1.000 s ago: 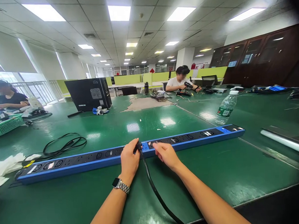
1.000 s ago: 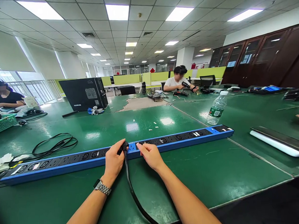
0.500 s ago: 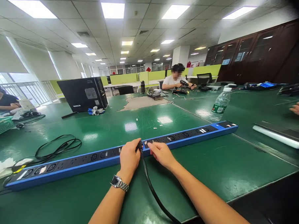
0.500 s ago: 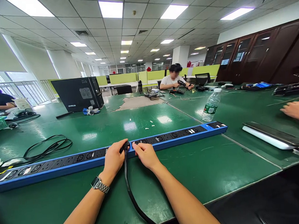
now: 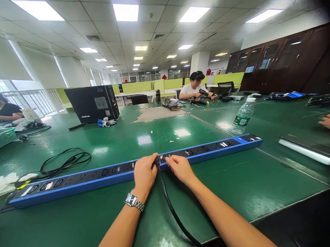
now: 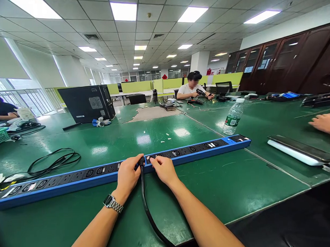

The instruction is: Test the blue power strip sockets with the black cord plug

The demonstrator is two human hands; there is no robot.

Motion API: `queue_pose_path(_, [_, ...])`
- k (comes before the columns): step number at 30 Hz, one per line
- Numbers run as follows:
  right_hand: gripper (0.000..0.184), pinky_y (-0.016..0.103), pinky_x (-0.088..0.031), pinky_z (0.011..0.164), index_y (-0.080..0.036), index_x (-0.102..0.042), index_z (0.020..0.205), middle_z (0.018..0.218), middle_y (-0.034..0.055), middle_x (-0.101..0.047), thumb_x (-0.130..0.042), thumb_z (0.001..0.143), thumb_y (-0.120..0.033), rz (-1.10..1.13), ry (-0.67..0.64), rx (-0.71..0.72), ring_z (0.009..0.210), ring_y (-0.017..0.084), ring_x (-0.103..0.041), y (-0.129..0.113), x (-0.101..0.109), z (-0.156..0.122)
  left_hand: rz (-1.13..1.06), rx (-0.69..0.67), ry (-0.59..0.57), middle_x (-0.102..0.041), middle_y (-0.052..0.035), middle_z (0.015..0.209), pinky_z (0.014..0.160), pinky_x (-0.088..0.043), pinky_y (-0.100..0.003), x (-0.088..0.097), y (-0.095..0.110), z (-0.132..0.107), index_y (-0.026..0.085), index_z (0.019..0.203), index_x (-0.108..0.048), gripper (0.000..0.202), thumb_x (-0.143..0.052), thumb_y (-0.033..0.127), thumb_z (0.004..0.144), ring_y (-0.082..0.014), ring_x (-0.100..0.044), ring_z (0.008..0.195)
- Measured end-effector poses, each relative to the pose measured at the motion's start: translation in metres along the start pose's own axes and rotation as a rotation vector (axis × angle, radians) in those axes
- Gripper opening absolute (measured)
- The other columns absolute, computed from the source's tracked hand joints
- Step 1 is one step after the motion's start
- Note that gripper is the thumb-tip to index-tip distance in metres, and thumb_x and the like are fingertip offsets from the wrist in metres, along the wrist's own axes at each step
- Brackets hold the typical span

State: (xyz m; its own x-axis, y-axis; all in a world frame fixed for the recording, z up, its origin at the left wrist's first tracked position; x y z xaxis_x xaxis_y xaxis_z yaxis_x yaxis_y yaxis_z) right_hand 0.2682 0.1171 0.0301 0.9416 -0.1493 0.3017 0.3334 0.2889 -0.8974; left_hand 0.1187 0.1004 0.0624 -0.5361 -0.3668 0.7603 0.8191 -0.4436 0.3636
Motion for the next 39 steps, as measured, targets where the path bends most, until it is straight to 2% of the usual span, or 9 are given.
queue_pose_path(16, [0.041, 0.024, -0.032, 0.047, -0.021, -0.05, 0.052, 0.044, -0.0037, -0.047, -0.053, 0.082, -0.05, 0.004, -0.035, -0.031, 0.044, 0.011, -0.041, 0.006, -0.002, -0.001, -0.045, -0.003, 0.103, -0.072, -0.0038, 0.11, 0.093, -0.046, -0.037, 0.005, 0.001, -0.002, 0.024, 0.117, -0.066, 0.036, -0.05, 0.015, 0.086, -0.0211, -0.064, 0.105])
queue_pose_path(19, [0.04, 0.024, -0.032, 0.048, -0.021, -0.049, 0.052, 0.045, -0.004, -0.046, -0.053, 0.081, -0.049, 0.004, -0.039, -0.043, 0.044, 0.01, -0.041, 0.005, -0.003, -0.001, -0.155, 0.06, 0.227, -0.072, -0.0045, 0.11, 0.09, -0.049, -0.035, 0.027, -0.011, 0.001, 0.024, 0.118, -0.064, 0.033, -0.049, 0.022, 0.089, -0.0203, -0.065, 0.099])
queue_pose_path(21, [0.039, 0.023, -0.032, 0.048, -0.021, -0.048, 0.053, 0.045, -0.0042, -0.046, -0.053, 0.081, -0.047, 0.0, -0.049, -0.048, 0.044, 0.01, -0.041, 0.005, -0.005, -0.001, -0.213, 0.149, 0.351, -0.072, -0.0052, 0.109, 0.088, -0.051, -0.034, 0.05, -0.03, 0.0, 0.023, 0.122, -0.061, 0.035, -0.05, 0.032, 0.091, -0.0202, -0.066, 0.095])
queue_pose_path(23, [0.039, 0.023, -0.032, 0.048, -0.021, -0.049, 0.053, 0.045, -0.0042, -0.047, -0.052, 0.082, -0.047, -0.011, -0.058, -0.046, 0.044, 0.01, -0.041, 0.004, -0.006, -0.001, -0.201, 0.215, 0.415, -0.072, -0.0062, 0.107, 0.086, -0.051, -0.034, 0.07, -0.05, -0.005, 0.021, 0.12, -0.063, 0.038, -0.052, 0.04, 0.089, -0.0208, -0.067, 0.091])
queue_pose_path(26, [0.038, 0.023, -0.032, 0.05, -0.021, -0.05, 0.054, 0.046, -0.004, -0.047, -0.052, 0.083, -0.046, -0.037, -0.056, -0.038, 0.046, 0.011, -0.042, 0.004, -0.005, -0.001, -0.171, 0.279, 0.357, -0.073, -0.0062, 0.104, 0.087, -0.051, -0.033, 0.083, -0.081, -0.014, 0.021, 0.119, -0.064, 0.041, -0.052, 0.044, 0.086, -0.0216, -0.068, 0.091])
queue_pose_path(29, [0.038, 0.024, -0.033, 0.051, -0.02, -0.05, 0.054, 0.047, -0.0037, -0.048, -0.052, 0.083, -0.045, -0.048, -0.058, -0.034, 0.047, 0.011, -0.043, 0.003, -0.004, -0.001, -0.198, 0.353, 0.272, -0.074, -0.006, 0.103, 0.088, -0.052, -0.034, 0.086, -0.109, -0.024, 0.021, 0.117, -0.065, 0.045, -0.055, 0.047, 0.082, -0.0227, -0.068, 0.093])
queue_pose_path(31, [0.039, 0.024, -0.033, 0.052, -0.02, -0.049, 0.054, 0.047, -0.0037, -0.048, -0.051, 0.083, -0.046, -0.045, -0.064, -0.033, 0.047, 0.011, -0.042, 0.004, -0.004, -0.001, -0.221, 0.396, 0.227, -0.074, -0.0058, 0.101, 0.086, -0.053, -0.034, 0.085, -0.12, -0.029, 0.02, 0.114, -0.067, 0.046, -0.058, 0.048, 0.079, -0.0233, -0.069, 0.093])
queue_pose_path(39, [0.038, 0.024, -0.032, 0.051, -0.02, -0.049, 0.054, 0.047, -0.0039, -0.047, -0.051, 0.082, -0.046, -0.038, -0.063, -0.039, 0.047, 0.011, -0.042, 0.003, -0.005, -0.002, -0.187, 0.395, 0.059, -0.075, -0.0078, 0.101, 0.088, -0.052, -0.038, 0.078, -0.119, -0.027, 0.02, 0.112, -0.068, 0.046, -0.058, 0.046, 0.075, -0.0257, -0.069, 0.094])
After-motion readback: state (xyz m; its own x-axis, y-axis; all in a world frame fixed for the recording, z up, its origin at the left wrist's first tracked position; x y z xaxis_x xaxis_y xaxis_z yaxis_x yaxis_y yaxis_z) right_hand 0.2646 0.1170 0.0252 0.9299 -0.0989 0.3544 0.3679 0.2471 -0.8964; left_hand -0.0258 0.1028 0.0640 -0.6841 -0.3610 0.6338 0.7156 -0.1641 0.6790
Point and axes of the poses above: each hand's wrist, its own z-axis towards the middle knuckle, its own x-axis out of the back of the hand, y = z × x, the point moved 10 cm from there along z, towards the middle knuckle
